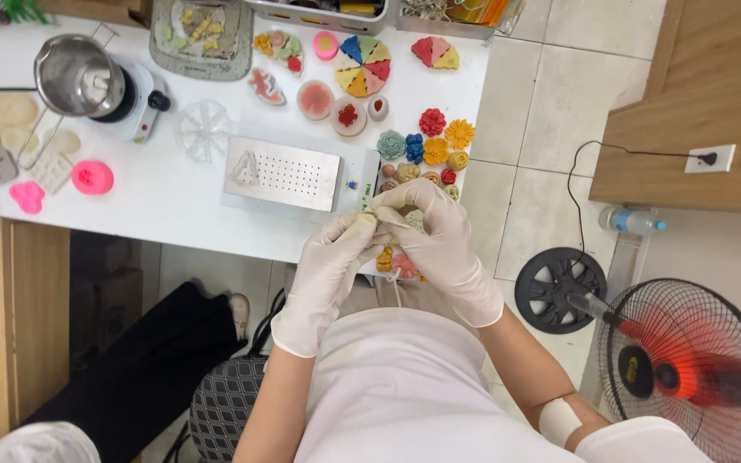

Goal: The person handles a clear plastic mold and a white perforated tray, then picks up small decorative items from a tray and places them into the tray. The person also retrieves a small item from a bag and places it into the tray.

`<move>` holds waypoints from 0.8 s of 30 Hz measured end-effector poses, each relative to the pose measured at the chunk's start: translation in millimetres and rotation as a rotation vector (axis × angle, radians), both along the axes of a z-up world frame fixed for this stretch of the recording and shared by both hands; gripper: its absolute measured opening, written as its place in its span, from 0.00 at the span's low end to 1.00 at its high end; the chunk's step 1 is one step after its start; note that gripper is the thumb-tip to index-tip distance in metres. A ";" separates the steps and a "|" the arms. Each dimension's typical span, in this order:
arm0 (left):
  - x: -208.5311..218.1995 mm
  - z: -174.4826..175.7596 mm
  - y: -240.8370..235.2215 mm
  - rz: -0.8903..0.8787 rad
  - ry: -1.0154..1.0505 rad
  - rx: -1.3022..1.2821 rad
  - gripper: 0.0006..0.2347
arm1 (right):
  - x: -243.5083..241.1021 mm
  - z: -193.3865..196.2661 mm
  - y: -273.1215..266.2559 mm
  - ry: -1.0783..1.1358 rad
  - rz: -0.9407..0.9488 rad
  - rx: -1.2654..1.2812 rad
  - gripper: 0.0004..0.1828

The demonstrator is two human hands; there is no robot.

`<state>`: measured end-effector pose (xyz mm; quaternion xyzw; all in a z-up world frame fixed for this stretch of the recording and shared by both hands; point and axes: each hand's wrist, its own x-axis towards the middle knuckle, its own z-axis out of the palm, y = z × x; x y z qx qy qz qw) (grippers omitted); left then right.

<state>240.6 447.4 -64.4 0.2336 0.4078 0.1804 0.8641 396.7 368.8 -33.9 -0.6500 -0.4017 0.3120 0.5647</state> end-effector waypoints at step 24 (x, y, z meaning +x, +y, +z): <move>-101.9 -9.1 186.0 -0.382 -0.155 -0.179 0.13 | -167.0 26.5 136.2 -0.268 -0.504 -0.119 0.06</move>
